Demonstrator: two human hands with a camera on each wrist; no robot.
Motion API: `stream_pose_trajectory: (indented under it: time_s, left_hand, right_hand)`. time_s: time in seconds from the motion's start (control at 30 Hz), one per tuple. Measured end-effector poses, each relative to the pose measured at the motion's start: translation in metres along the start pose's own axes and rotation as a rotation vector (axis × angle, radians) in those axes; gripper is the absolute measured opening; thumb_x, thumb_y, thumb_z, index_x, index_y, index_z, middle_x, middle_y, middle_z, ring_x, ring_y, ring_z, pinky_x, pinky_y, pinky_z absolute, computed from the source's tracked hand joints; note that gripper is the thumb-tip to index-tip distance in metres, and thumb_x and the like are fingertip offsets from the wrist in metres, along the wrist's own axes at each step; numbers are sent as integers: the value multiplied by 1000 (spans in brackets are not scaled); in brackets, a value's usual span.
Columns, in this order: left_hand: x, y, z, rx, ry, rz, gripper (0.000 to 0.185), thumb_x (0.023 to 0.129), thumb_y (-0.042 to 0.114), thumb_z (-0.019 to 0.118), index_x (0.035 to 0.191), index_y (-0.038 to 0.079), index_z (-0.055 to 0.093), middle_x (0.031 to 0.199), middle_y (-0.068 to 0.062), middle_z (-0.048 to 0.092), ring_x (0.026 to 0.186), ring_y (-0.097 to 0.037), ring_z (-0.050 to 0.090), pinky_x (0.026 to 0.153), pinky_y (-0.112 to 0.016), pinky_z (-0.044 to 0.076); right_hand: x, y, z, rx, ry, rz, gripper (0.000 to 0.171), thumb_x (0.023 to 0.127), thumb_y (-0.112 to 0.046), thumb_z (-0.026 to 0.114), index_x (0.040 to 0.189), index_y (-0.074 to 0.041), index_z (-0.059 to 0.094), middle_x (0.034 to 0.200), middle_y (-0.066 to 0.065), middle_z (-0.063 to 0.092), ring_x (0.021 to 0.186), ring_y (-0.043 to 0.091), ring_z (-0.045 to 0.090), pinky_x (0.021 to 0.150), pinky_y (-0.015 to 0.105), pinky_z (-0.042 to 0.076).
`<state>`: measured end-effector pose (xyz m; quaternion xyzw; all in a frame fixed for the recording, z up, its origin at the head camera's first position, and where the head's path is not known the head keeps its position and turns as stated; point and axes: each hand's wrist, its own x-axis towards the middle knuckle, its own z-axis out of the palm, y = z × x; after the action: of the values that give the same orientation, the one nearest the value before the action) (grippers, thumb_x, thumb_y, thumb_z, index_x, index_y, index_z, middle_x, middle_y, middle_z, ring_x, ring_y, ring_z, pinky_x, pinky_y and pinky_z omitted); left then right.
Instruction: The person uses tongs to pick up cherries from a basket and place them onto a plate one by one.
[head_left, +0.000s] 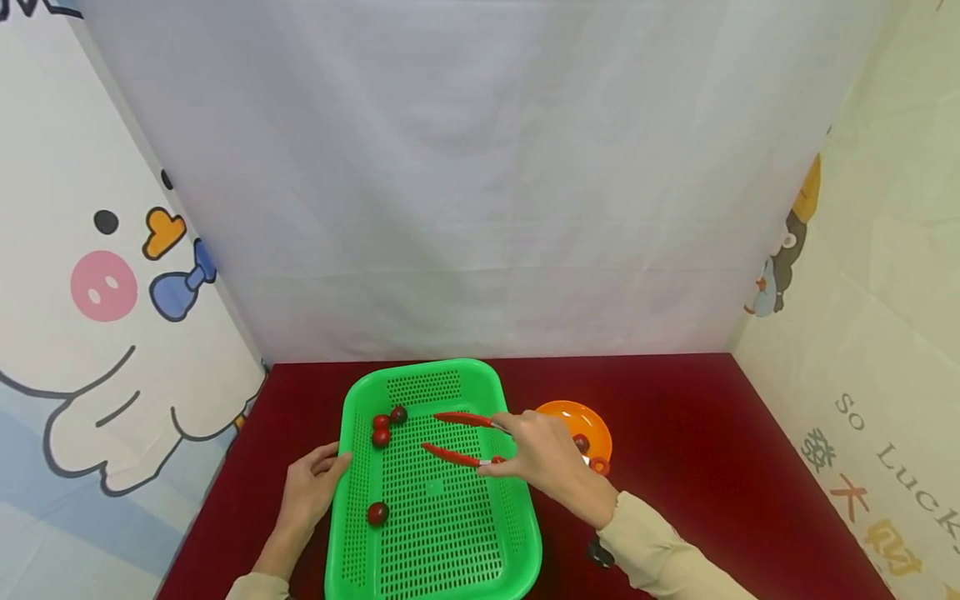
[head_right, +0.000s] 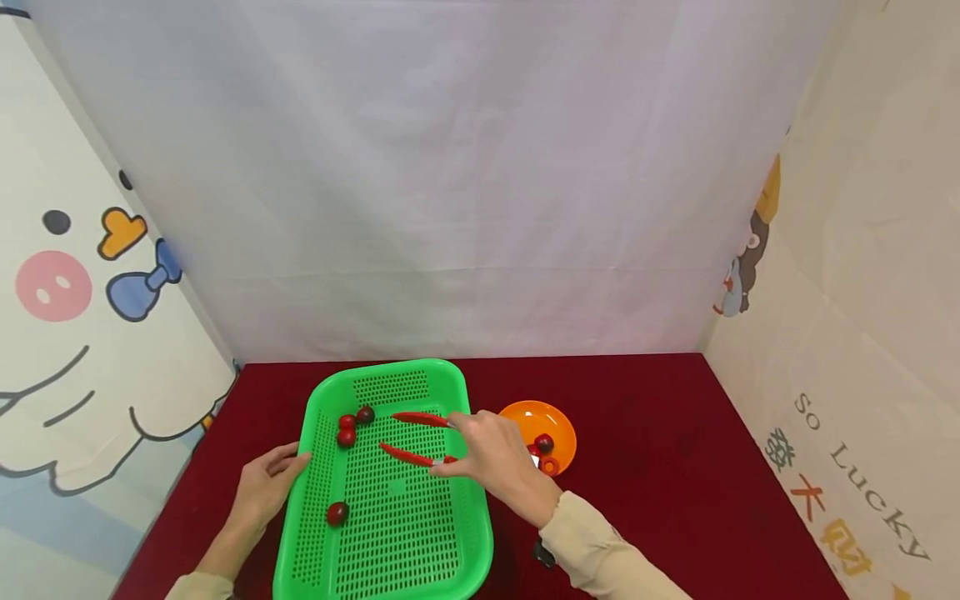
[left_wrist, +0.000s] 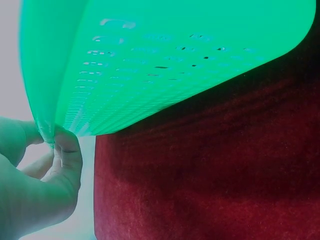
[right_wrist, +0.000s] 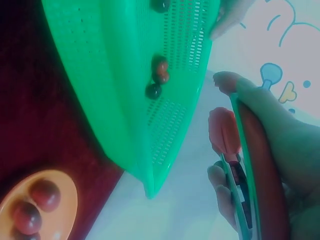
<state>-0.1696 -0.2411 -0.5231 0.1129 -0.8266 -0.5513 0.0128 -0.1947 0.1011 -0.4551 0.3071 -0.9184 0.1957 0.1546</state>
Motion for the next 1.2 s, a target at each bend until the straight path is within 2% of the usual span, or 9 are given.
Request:
stream_pose_trajectory:
  time_s: [0.4, 0.6, 0.87, 1.03, 1.2]
  left_hand:
    - [1, 1, -1, -4, 2, -6, 47, 106, 22, 62, 142, -8, 55, 120, -28, 67, 92, -19, 71, 68, -25, 56]
    - [3, 1, -2, 0, -6, -32, 46, 106, 21, 61, 143, -7, 55, 120, -27, 67, 96, -23, 71, 69, -25, 57]
    - [4, 2, -2, -1, -8, -43, 47, 106, 21, 62, 143, -7, 55, 120, -27, 68, 96, -23, 71, 69, -26, 57]
    - [4, 0, -1, 5, -11, -42, 47, 106, 21, 61, 142, -7, 55, 119, -26, 68, 94, -20, 71, 69, -25, 56]
    - [5, -1, 0, 0, -13, -38, 47, 105, 21, 61, 142, -7, 55, 119, -26, 68, 93, -17, 71, 69, -25, 56]
  right_hand:
    - [8, -13, 13, 30, -84, -36, 63, 70, -51, 93, 112, -8, 75, 94, 0, 77, 71, 14, 65, 50, 15, 39]
    - [14, -20, 22, 12, -102, -75, 61, 69, -52, 93, 108, -9, 75, 85, -2, 73, 65, 11, 60, 49, 15, 38]
    - [20, -29, 32, 0, -150, -81, 59, 69, -52, 93, 108, -11, 76, 91, -2, 76, 72, 13, 66, 52, 15, 42]
    - [22, -34, 38, -9, -171, -109, 54, 68, -53, 94, 100, -13, 75, 80, -3, 72, 61, 8, 58, 48, 12, 36]
    - [23, -40, 44, -18, -207, -121, 54, 68, -52, 94, 100, -13, 76, 77, -2, 72, 57, 5, 52, 47, 12, 33]
